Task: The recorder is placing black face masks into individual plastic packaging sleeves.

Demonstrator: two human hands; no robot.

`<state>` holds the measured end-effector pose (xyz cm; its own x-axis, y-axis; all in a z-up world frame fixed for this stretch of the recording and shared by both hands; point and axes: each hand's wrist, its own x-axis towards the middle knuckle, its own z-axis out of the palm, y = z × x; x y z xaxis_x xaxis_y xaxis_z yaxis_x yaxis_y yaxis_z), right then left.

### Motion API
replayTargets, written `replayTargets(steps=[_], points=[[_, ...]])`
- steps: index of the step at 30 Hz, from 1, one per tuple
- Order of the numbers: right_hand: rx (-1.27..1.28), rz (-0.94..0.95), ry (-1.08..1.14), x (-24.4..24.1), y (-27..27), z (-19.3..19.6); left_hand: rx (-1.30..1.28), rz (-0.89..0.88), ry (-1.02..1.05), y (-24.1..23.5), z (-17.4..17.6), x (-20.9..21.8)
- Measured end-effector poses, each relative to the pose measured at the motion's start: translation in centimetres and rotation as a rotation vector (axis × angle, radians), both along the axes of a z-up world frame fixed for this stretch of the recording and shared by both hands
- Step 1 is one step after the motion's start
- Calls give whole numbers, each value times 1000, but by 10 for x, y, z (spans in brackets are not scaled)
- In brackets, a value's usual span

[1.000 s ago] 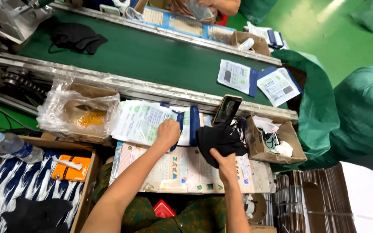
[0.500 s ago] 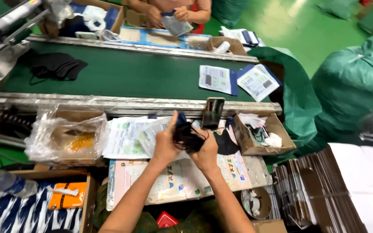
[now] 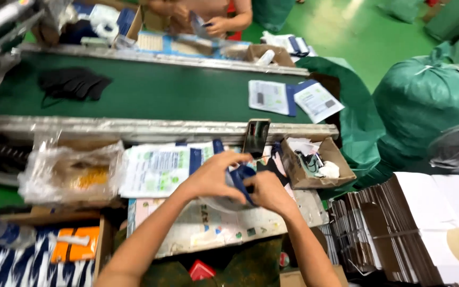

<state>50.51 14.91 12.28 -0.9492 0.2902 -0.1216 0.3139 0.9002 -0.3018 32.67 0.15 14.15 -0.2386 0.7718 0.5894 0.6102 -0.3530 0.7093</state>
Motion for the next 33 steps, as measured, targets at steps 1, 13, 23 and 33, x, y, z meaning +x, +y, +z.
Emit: replayTargets(steps=[1, 13, 23, 33], points=[[-67, -62, 88, -2, -3, 1, 34, -108, -37, 2, -7, -4], [-511, 131, 738, -8, -12, 9, -82, -63, -240, 12, -40, -9], [91, -181, 906, 0, -13, -21, 278, 38, -270, 23, -44, 21], [206, -115, 775, -40, 9, -20, 26, 157, -354, -3, -25, -40]])
